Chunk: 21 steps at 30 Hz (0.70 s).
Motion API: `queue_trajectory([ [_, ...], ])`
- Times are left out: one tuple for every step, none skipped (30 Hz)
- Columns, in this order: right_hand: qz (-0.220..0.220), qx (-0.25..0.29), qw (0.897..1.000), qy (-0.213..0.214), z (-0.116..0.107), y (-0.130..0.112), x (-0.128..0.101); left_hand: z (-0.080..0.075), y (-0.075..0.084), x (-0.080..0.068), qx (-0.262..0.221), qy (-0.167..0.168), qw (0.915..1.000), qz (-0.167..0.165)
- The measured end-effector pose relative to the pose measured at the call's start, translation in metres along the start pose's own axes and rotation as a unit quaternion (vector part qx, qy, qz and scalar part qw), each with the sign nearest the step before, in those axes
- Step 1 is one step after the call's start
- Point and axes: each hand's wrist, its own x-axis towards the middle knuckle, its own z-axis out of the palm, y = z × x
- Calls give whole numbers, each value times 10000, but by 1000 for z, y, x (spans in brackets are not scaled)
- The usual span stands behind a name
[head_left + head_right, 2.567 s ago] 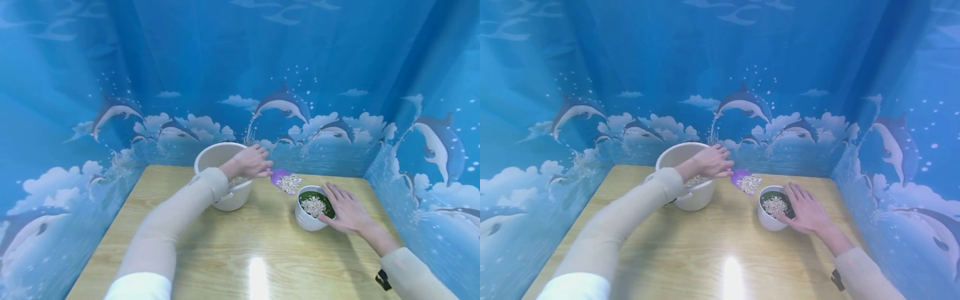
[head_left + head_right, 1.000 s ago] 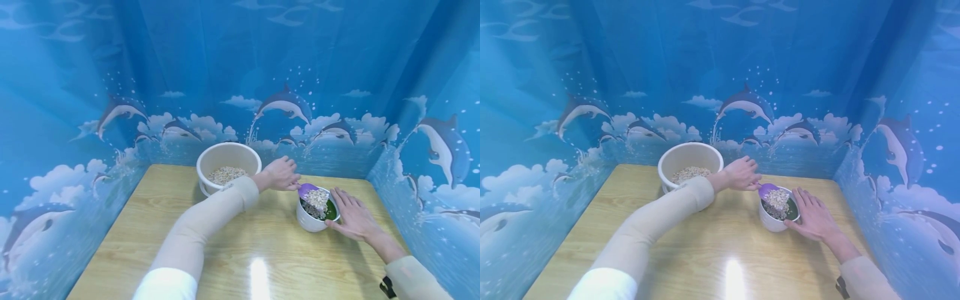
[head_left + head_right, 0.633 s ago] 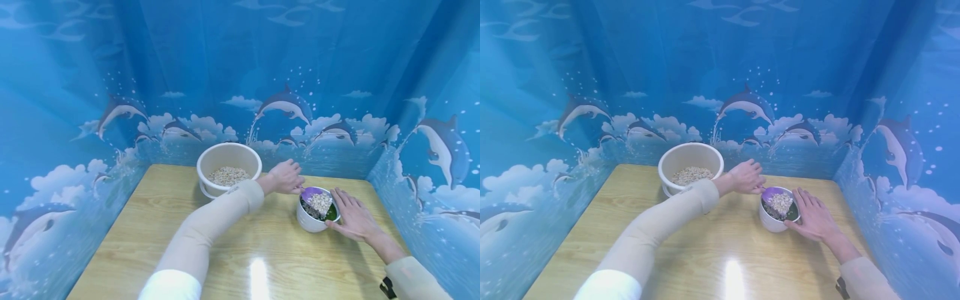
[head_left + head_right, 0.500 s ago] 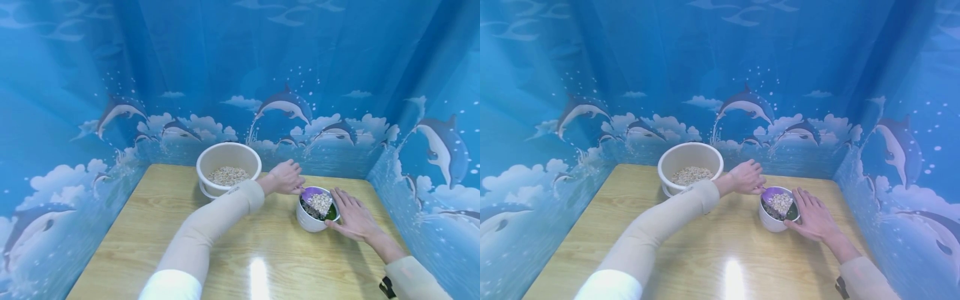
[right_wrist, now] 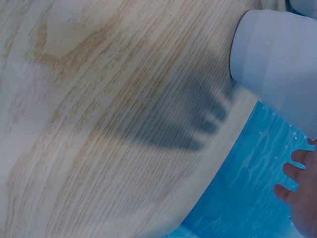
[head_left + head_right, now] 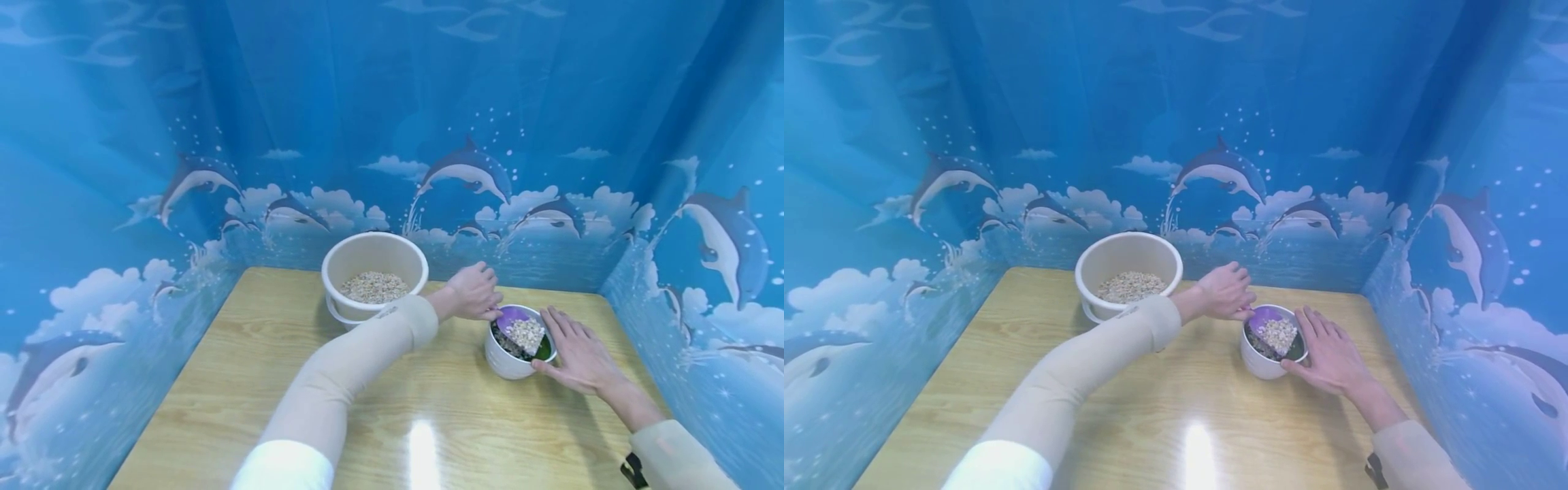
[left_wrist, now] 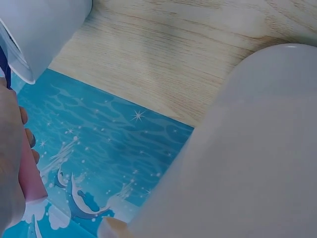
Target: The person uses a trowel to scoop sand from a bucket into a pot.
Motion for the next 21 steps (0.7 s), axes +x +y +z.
queue_trajectory([
  [3,4,10000,-2,0,0,0,-1,0,1,11,-7,10000,-7],
  [6,6,10000,1,0,0,0,-2,0,1,36,-15,10000,-14],
  [7,7,10000,2,0,0,0,-3,1,2,44,-25,10000,-22],
  [0,6,10000,6,0,-1,0,-4,1,2,57,-29,10000,-29],
  [1,6,10000,2,0,-1,0,-5,2,2,88,-27,10000,-37],
  [0,3,10000,-3,0,-1,0,-6,3,3,114,-27,9999,-42],
  [-1,7,10000,-12,0,-1,0,-7,3,3,137,-21,9999,-41],
  [1,4,10000,-22,0,-1,0,-7,4,3,176,-15,9998,-37],
  [2,1,10000,-23,0,-1,0,-8,4,3,200,-8,9998,-37],
  [11,3,10000,-29,0,-1,0,-9,5,3,238,-1,9997,-37],
  [17,0,10000,-32,0,-1,0,-10,5,3,269,4,9996,-45],
  [22,-6,10000,-34,-1,-1,-1,-10,6,3,295,-1,9995,-55],
  [27,-1,10000,-35,-1,-1,-1,-10,6,3,327,-10,9994,-68],
  [27,-4,10000,-34,-1,-1,-1,-11,6,3,356,-24,9993,-87],
  [21,-7,10000,-30,-1,-1,-1,-11,6,3,378,-38,9992,-105],
  [16,-12,10000,-33,-1,-1,-1,-11,6,3,406,-51,9991,-119],
  [9,-8,10000,-32,-1,-1,-1,-12,6,3,431,-62,9990,-136],
  [7,0,10000,-34,-1,-1,-1,-12,6,3,452,-73,9988,-143],
  [2,8,10000,-29,-1,-1,-1,-13,7,3,472,-77,9987,-149],
  [0,3,10000,-30,0,-1,-1,-13,7,3,499,-80,9986,-155],
  [-1,-1,10000,-22,0,-1,-1,-14,7,4,530,-76,9984,-160],
])
